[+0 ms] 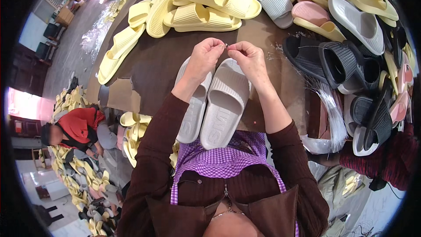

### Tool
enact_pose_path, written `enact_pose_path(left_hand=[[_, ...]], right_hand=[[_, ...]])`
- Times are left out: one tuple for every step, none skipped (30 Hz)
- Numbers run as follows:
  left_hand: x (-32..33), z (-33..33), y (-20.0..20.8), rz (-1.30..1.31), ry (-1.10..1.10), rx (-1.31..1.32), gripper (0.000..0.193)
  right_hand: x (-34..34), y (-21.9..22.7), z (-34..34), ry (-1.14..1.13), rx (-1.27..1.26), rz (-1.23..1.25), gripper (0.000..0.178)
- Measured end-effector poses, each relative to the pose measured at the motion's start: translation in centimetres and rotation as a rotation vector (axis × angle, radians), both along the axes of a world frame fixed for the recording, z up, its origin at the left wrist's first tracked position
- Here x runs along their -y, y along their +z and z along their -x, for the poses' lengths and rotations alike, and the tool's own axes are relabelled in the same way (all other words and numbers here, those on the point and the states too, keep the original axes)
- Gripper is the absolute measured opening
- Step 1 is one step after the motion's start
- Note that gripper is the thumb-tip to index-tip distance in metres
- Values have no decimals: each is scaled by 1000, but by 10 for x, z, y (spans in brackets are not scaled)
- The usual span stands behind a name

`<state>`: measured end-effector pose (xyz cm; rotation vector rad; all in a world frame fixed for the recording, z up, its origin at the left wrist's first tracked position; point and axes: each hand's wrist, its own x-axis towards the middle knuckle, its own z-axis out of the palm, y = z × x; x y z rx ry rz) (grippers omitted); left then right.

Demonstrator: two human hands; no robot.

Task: The person pairs slippers and connects them together by threading plastic fasteners through them by hand.

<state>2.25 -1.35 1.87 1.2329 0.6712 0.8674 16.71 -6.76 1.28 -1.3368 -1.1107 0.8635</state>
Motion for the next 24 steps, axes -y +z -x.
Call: enact_pose_path(left_hand=[[0,0,1,0,-2,-4,11],[1,0,1,0,-3,-7,11],[1,0,1,0,-5,-11,11],[1,0,0,1,-5,-12,11],[0,1,-1,-2,-15,-19,11],[0,1,-1,-6,-25,-27,11],[-1,1,0,-9,-35,-34,11],[-1,1,0,-10,-35,-35,11],[0,1,0,-7,-33,-40,11],[0,1,0,-4,-30,-46,11],[0,1,0,-2,-28,-51,11],[0,1,0,-3,-28,-50,11],[0,1,0,-14,-28,-58,11],[0,0,0,-25,-28,-66,10],[1,0,0,-36,-28,-74,10],[0,1,0,-37,-24,-74,10],[-1,3,0,-40,-31,-86,10],[-2,4,-1,-42,-37,-99,10],[-2,6,-2,-43,-43,-111,10],[-1,7,-4,-40,-37,-111,10],[-1,6,-4,-49,-44,-121,10],[-1,5,-4,-57,-51,-132,11],[-1,4,-4,-64,-57,-143,11],[0,4,-6,-62,-53,-142,11]], right_hand=[[0,0,0,-1,13,-4,13],[1,0,1,-2,25,-9,13],[1,0,1,-3,38,-13,13],[1,0,2,-3,38,-12,13],[1,0,2,0,43,-11,13],[1,0,2,3,49,-11,14],[1,0,1,6,54,-10,14],[1,0,1,6,54,-10,14],[0,-2,2,2,53,-21,13],[-1,-4,2,-2,51,-32,11],[-1,-5,2,-5,50,-44,10],[-2,-6,1,-5,50,-44,10],[-2,-7,1,-3,49,-46,10],[-1,-8,0,-1,48,-47,10],[-1,-8,0,1,47,-47,10],[-1,-7,0,5,47,-48,10],[0,-5,1,1,82,-43,11],[1,-3,2,-2,118,-37,12],[3,-3,3,-4,153,-31,13],[4,-4,4,3,153,-28,13],[6,-4,4,-9,198,-51,13],[7,-3,4,-20,242,-72,13],[8,-4,3,-30,286,-93,13],[9,-5,3,-26,287,-91,13]])
